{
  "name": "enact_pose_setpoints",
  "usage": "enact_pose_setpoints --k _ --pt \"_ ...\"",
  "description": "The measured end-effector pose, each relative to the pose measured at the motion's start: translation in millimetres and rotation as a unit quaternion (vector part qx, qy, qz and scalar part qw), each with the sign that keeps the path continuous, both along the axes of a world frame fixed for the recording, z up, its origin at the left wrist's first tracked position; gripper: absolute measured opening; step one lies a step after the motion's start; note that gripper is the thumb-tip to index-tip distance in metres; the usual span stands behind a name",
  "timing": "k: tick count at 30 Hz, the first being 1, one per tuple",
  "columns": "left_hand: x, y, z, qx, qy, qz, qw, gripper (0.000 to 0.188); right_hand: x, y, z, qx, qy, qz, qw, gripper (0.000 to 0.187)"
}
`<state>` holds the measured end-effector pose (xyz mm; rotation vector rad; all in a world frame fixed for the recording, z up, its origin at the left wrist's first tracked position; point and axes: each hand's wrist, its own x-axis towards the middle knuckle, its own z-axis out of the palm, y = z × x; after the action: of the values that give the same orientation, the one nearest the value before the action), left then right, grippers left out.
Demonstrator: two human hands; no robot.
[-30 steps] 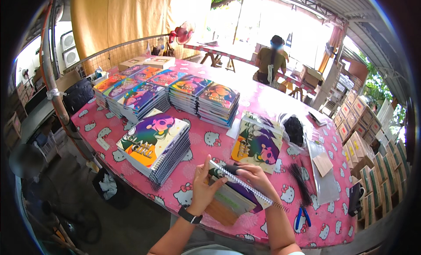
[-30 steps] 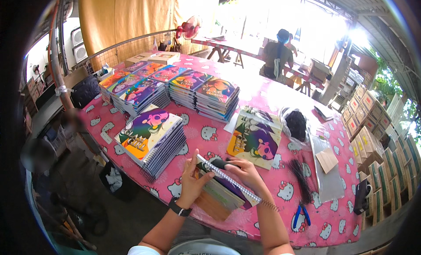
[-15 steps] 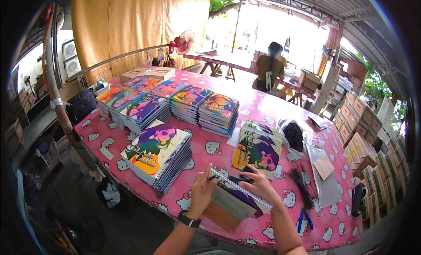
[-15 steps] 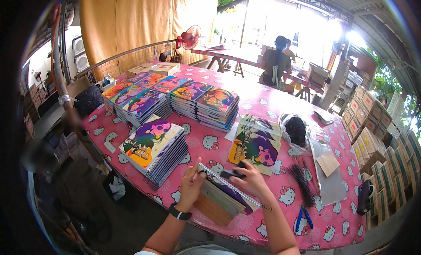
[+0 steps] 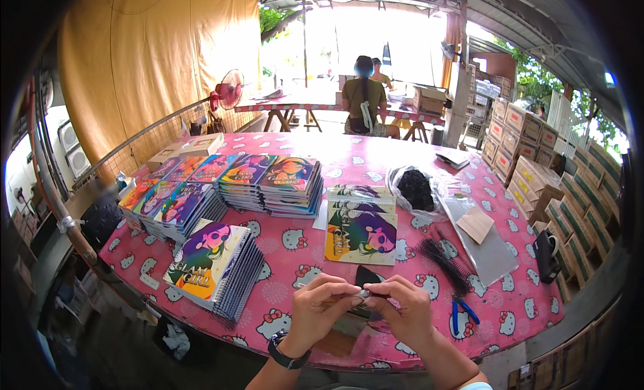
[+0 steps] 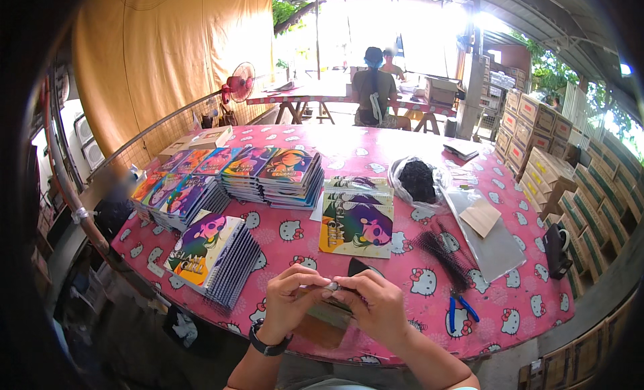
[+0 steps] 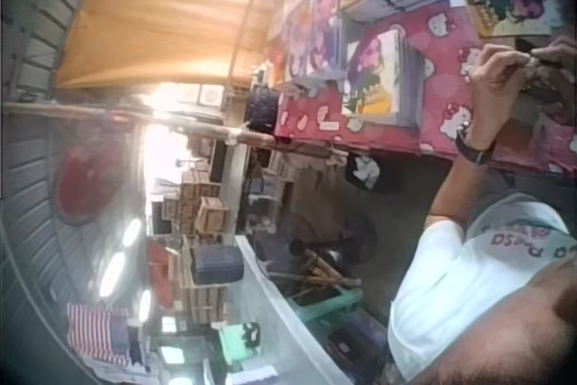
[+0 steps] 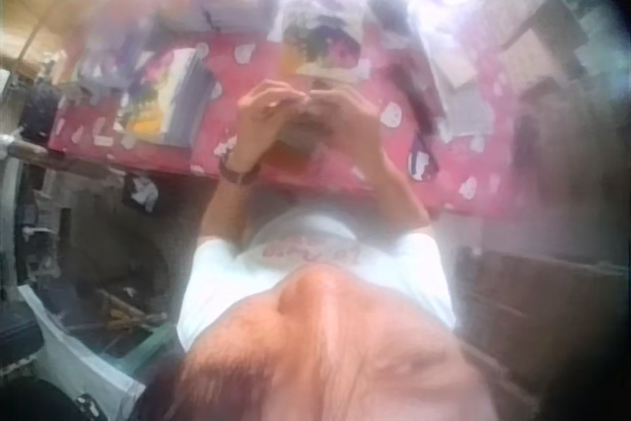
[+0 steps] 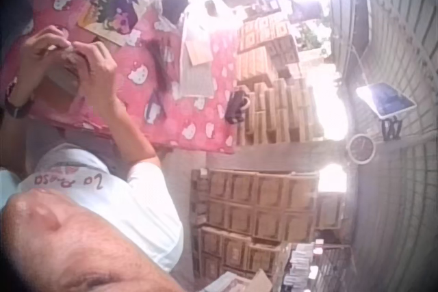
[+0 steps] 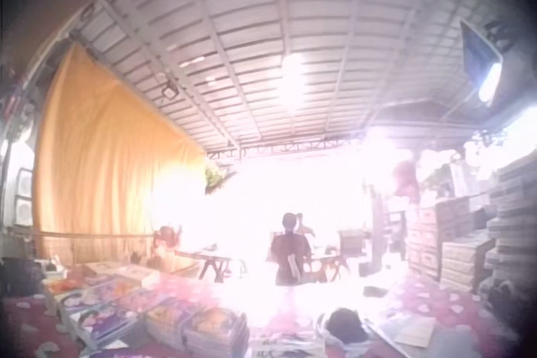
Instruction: The person binds notebooks by manually threading plastic spiral coils through pre-punched holes in stacks of paper and covers, then finishes the ends of the coils.
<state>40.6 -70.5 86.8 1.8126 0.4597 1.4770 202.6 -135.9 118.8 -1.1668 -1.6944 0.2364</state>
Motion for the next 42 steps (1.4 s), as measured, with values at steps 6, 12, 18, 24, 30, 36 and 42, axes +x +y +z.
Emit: enact_pose_setpoints --k 6,12,18,24,30,36,42 --pt "-5 -7 -2 0.027 0.015 0.001 1.0 0.018 0 8 7 0.103 -0.11 0.053 0.987 0.022" --pt "-5 -7 2 0.057 0.023 -0.004 0.998 0.021 8 10 17 0.092 -0.125 0.094 0.983 0.024" --pt "-5 -8 2 0.046 0.017 0.004 0.999 0.019 9 4 21 0.037 -0.137 0.086 0.986 0.024" --pt "-4 -5 -10 0.055 0.014 0.074 0.996 0.025 -6 8 22 0.027 -0.158 0.056 0.985 0.018" --pt "-12 2 -20 0.066 0.07 0.119 0.988 0.019 -2 23 25 0.095 -0.159 0.041 0.982 0.041" --pt "-173 30 57 -0.053 -0.151 0.448 0.88 0.038 75 48 26 0.09 0.154 -0.039 0.983 0.037" --pt "-311 79 122 0.11 -0.189 0.539 0.814 0.031 121 141 -80 -0.195 0.087 -0.137 0.967 0.036"
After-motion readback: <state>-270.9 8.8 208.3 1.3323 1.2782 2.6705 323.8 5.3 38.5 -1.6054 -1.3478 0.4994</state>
